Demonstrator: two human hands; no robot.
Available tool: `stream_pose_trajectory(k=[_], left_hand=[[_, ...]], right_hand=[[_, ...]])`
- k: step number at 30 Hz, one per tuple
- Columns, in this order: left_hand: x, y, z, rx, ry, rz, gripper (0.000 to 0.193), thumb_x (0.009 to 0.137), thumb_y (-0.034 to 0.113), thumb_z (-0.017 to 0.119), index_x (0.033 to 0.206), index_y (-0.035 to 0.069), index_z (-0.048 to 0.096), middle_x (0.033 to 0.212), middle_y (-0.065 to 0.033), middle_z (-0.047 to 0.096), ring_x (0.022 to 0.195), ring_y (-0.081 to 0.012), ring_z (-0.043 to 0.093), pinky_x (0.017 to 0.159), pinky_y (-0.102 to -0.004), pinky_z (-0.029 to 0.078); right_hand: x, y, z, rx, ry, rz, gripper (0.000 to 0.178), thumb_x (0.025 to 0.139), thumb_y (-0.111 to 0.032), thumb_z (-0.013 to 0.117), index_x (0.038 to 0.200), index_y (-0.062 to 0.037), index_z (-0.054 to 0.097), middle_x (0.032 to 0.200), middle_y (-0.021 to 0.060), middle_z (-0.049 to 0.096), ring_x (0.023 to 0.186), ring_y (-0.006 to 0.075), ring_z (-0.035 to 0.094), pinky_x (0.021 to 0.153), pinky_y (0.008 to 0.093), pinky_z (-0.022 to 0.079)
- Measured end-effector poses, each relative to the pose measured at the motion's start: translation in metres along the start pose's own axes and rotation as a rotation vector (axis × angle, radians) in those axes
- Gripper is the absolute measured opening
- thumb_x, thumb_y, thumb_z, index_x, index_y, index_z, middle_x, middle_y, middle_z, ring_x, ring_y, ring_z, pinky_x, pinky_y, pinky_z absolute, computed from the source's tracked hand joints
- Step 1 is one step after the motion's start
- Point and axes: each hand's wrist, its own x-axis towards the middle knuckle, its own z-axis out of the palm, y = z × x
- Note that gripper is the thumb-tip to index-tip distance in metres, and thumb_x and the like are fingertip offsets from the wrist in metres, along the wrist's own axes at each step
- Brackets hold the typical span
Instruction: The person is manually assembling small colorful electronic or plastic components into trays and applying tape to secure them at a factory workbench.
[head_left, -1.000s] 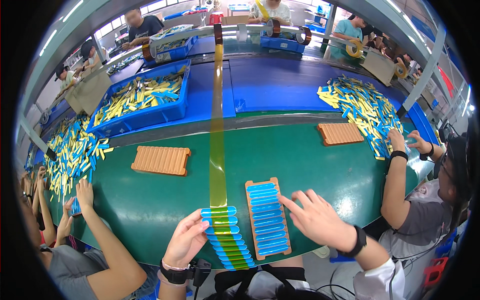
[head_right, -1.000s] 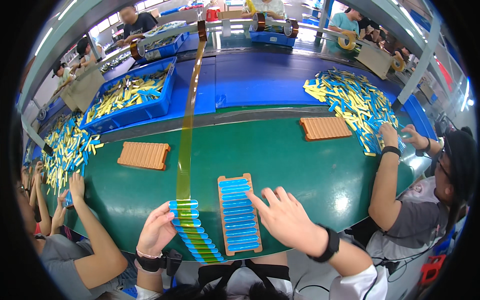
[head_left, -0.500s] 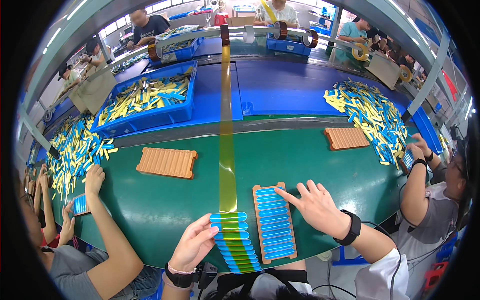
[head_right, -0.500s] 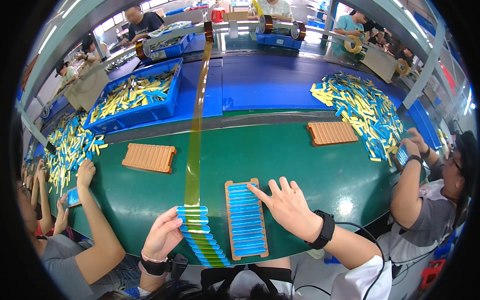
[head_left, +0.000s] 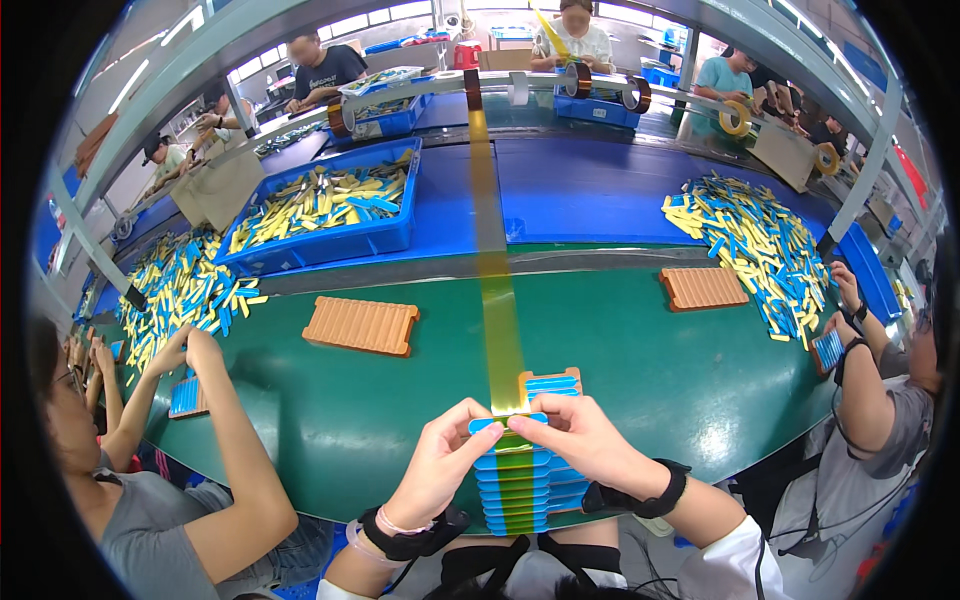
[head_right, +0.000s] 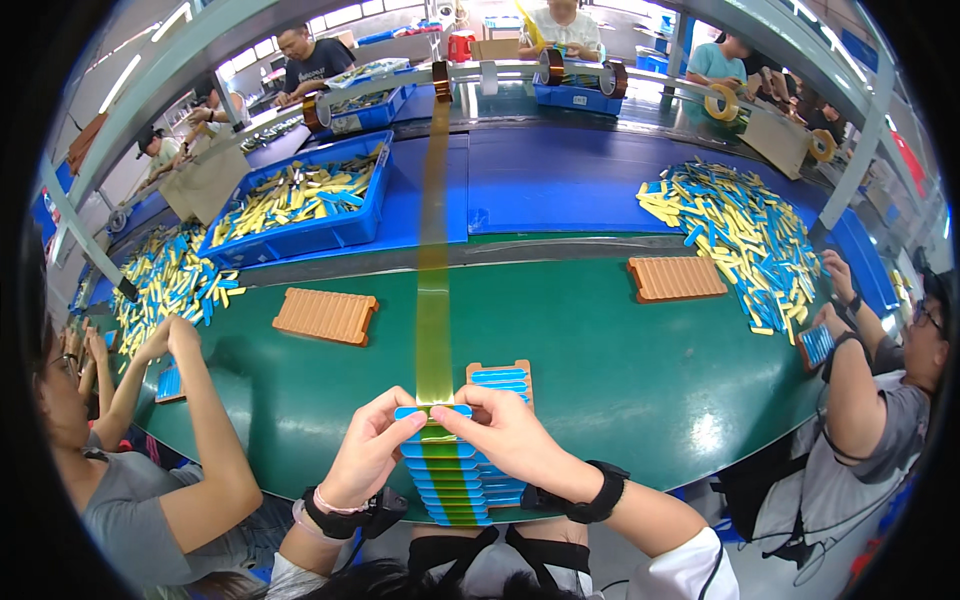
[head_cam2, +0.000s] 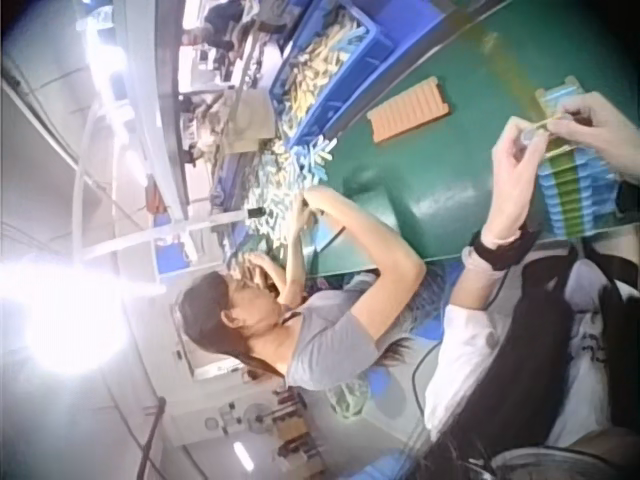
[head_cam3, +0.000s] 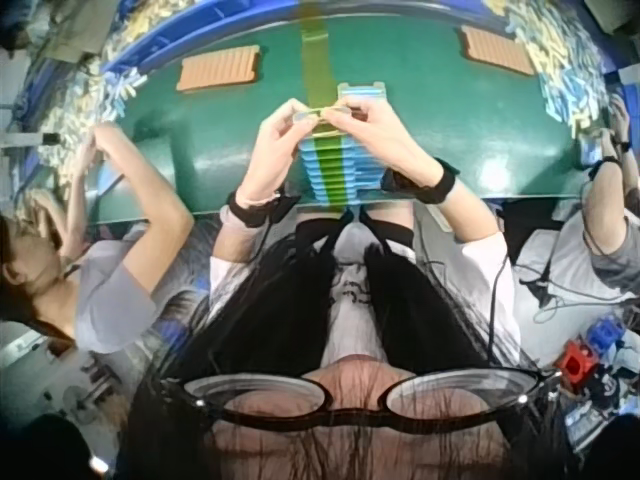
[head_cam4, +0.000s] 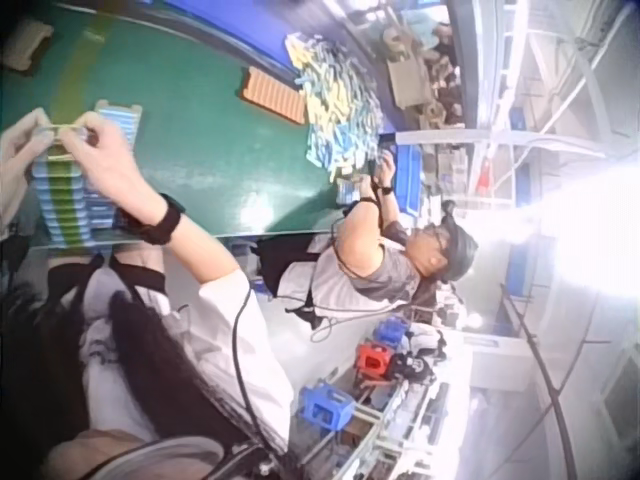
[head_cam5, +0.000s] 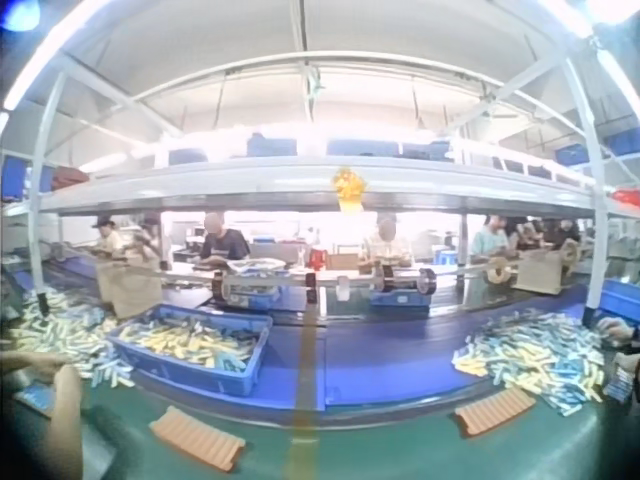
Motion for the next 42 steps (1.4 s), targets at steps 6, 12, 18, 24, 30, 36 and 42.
stream_pose_trajectory(k=[6,12,18,24,30,36,42], left_hand=[[-0.001,-0.003,0.028,0.029,0.014,0.119,0.005,0.083,0.005,0.052,0.08,0.005,0.049,0.077,0.0036,0.049,0.071,-0.0016,0.043,0.063,-0.0172,0.035],[-0.051,-0.059,0.041,0.162,-0.064,0.082,0.006,0.082,0.003,0.054,0.082,0.001,0.049,0.086,-0.0027,0.049,0.08,-0.0072,0.045,0.071,-0.0203,0.038],[-0.087,-0.078,0.041,0.518,-0.137,-0.011,0.015,0.078,0.006,0.056,0.093,0.004,0.054,0.086,-0.0082,0.055,0.083,-0.0213,0.054,0.077,-0.0286,0.043],[-0.056,-0.08,0.033,1.193,0.242,0.417,0.041,0.073,0.014,0.065,0.103,-0.006,0.048,0.107,-0.0189,0.047,0.085,-0.0272,0.047,0.073,-0.0339,0.041],[-0.054,-0.097,0.032,1.242,0.14,0.385,0.058,0.07,0.013,0.066,0.116,-0.011,0.04,0.127,-0.0188,0.037,0.091,-0.0293,0.043,0.08,-0.0365,0.036],[-0.078,-0.095,0.036,1.283,0.235,0.3,0.064,0.065,0.01,0.069,0.118,-0.008,0.039,0.128,-0.0169,0.038,0.091,-0.0282,0.042,0.082,-0.0364,0.035],[-0.087,-0.1,0.038,1.33,0.25,0.274,0.066,0.064,0.015,0.071,0.118,-0.007,0.04,0.13,-0.0162,0.036,0.092,-0.027,0.041,0.08,-0.0354,0.032]], right_hand=[[-0.023,-0.001,0.0,0.302,0.141,-0.074,0.018,0.084,-0.013,0.056,0.094,0.0014,0.059,0.081,0.0002,0.058,0.076,0.0038,0.052,0.068,0.0191,0.042],[-0.091,0.05,0.006,0.232,0.127,0.015,0.015,0.083,-0.01,0.058,0.093,0.0008,0.057,0.088,0.0004,0.056,0.076,0.004,0.047,0.067,0.0201,0.041],[-0.127,0.091,0.015,-0.2,0.23,-0.261,0.008,0.073,-0.009,0.066,0.079,-0.0037,0.063,0.11,0.0109,0.046,0.096,0.02,0.043,0.073,0.0268,0.04],[-0.127,0.088,0.014,0.066,0.391,-0.166,0.013,0.069,-0.009,0.069,0.08,-0.0032,0.065,0.134,0.017,0.03,0.108,0.0255,0.04,0.078,0.0298,0.042],[-0.121,0.089,0.01,-0.156,0.289,-0.238,0.016,0.069,-0.011,0.07,0.081,-0.0024,0.065,0.134,0.0195,0.032,0.112,0.0285,0.038,0.078,0.0286,0.041],[-0.117,0.087,0.019,-0.229,0.227,-0.242,0.013,0.069,-0.01,0.07,0.078,-0.0023,0.064,0.129,0.017,0.038,0.107,0.0237,0.042,0.075,0.0277,0.041],[-0.132,0.077,0.029,0.229,0.35,-0.01,0.008,0.077,0.001,0.061,0.082,0.0056,0.057,0.086,0.0084,0.059,0.075,0.0092,0.054,0.066,0.0214,0.045]])
